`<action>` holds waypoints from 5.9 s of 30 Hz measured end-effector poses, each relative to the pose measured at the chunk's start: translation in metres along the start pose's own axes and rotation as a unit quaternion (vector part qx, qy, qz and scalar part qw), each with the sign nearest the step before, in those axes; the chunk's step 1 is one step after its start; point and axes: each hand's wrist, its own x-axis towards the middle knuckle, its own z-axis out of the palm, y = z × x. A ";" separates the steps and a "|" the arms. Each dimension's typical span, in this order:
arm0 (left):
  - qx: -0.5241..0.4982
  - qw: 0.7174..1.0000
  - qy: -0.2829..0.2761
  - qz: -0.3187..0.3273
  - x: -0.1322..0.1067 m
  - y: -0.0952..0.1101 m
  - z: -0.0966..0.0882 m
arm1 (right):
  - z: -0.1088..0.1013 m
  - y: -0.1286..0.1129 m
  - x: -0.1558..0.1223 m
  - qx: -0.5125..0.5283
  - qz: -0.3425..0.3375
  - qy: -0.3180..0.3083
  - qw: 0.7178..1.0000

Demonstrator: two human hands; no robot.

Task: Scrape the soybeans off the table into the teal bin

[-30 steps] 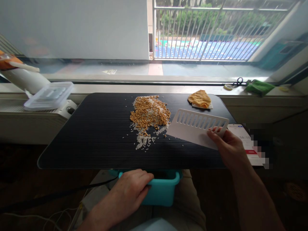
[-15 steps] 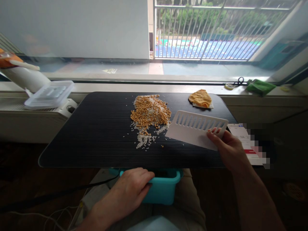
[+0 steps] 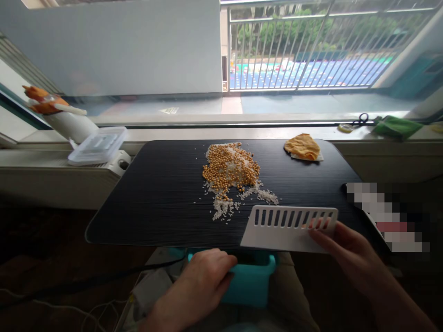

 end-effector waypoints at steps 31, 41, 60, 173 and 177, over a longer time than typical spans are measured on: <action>-0.013 0.999 0.047 0.022 -0.004 -0.019 0.009 | 0.068 0.011 0.001 0.081 -0.017 0.209 0.974; 0.043 0.998 0.051 -0.017 -0.003 -0.008 0.010 | 0.039 0.008 0.040 0.090 -0.103 0.190 0.972; 0.063 0.985 0.151 0.056 0.003 0.009 0.007 | 0.054 0.031 0.078 0.157 -0.194 0.111 0.962; 0.221 0.925 0.304 0.051 -0.031 -0.024 0.038 | 0.082 0.023 0.071 0.129 -0.261 0.109 0.951; 0.221 0.921 0.315 0.059 -0.030 -0.023 0.037 | 0.081 0.025 0.072 0.125 -0.262 0.098 0.952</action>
